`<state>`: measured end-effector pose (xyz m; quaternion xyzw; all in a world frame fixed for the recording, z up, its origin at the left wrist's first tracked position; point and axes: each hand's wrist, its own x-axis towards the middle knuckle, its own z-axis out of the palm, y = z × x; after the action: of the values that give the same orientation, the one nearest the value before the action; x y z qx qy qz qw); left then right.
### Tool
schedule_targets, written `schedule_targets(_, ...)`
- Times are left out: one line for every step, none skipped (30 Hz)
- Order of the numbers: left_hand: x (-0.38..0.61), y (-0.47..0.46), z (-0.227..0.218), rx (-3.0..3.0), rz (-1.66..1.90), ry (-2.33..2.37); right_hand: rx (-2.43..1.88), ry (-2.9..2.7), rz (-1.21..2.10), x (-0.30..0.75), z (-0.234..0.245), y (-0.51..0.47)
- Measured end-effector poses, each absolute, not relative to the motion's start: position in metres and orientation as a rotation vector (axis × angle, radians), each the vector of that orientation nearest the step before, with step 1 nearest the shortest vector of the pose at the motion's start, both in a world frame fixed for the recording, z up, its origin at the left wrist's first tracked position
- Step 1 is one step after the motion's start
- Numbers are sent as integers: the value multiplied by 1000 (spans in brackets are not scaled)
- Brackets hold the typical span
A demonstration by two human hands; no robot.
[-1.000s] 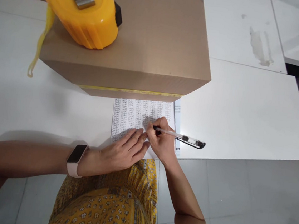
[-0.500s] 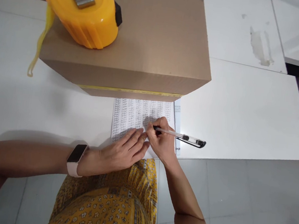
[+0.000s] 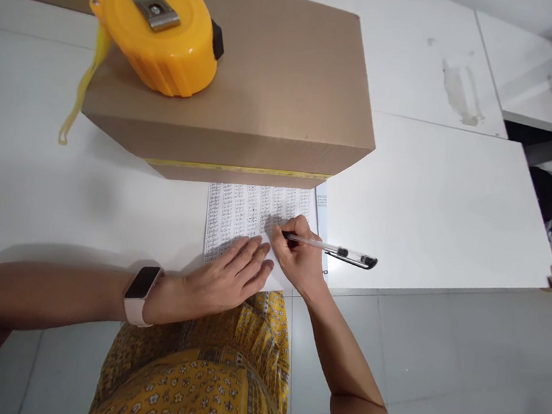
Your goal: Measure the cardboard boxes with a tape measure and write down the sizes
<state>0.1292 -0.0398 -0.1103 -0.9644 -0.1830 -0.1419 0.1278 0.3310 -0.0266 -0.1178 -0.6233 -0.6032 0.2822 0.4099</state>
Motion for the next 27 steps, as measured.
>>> schedule_targets(129,-40,-110,-2806,-413,-534,-1574,-1524,702,331,-117,-27)
schedule_targets(129,-40,-109,-2807,-412,-533,-1579,-1528,695,330,-117,-27)
schedule_targets(130,-40,-109,-2807,-412,-532,-1584,-1533,689,330,-116,-27)
schedule_targets(130,-39,-109,-2805,-414,-531,-1586,-1539,683,330,-116,-26)
schedule_targets(130,-39,-109,-2803,-413,-530,-1586,-1548,679,329,-115,-26)
schedule_targets(130,-39,-109,-2802,-415,-529,-1582,-1557,675,329,-115,-26)
schedule_targets(130,-40,-110,-2801,-418,-530,-1575,-1566,674,329,-114,-26)
schedule_targets(130,-40,-110,-2799,-425,-532,-1566,-1573,674,329,-114,-26)
schedule_targets(131,-40,-111,-2798,-430,-534,-1556,-1579,677,328,-113,-26)
schedule_targets(131,-40,-111,-2798,-432,-535,-1549,-1581,680,328,-113,-26)
schedule_targets(131,-40,-111,-2797,-432,-536,-1546,-1581,684,328,-114,-26)
schedule_targets(131,-40,-111,-2797,-430,-536,-1545,-1578,688,329,-114,-26)
schedule_targets(131,-39,-111,-2798,-425,-535,-1545,-1572,693,329,-115,-26)
schedule_targets(131,-39,-110,-2799,-419,-533,-1544,-1567,699,329,-115,-26)
schedule_targets(131,-39,-109,-2801,-413,-531,-1543,-1561,704,330,-116,-26)
schedule_targets(131,-39,-108,-2804,-406,-528,-1542,-1552,707,330,-116,-26)
schedule_targets(130,-38,-107,-2805,-400,-528,-1543,-1545,709,330,-117,-26)
schedule_targets(130,-38,-106,-2805,-398,-528,-1546,-1540,710,331,-117,-26)
schedule_targets(130,-38,-106,-2804,-396,-528,-1548,-1539,710,331,-117,-26)
schedule_targets(130,-38,-106,-2801,-395,-527,-1549,-1540,708,331,-117,-26)
schedule_targets(130,-38,-106,-2798,-394,-526,-1549,-1542,709,331,-116,-26)
schedule_targets(130,-39,-107,-2795,-394,-525,-1546,-1546,710,331,-116,-26)
schedule_targets(130,-39,-107,-2792,-394,-525,-1542,-1549,712,331,-116,-26)
schedule_targets(130,-39,-108,-2792,-392,-526,-1537,-1550,716,330,-116,-25)
schedule_targets(130,-39,-108,-2791,-391,-527,-1532,-1546,719,330,-116,-25)
schedule_targets(130,-39,-108,-2791,-393,-529,-1529,-1542,723,330,-116,-25)
schedule_targets(130,-39,-108,-2792,-393,-530,-1527,-1536,724,330,-116,-25)
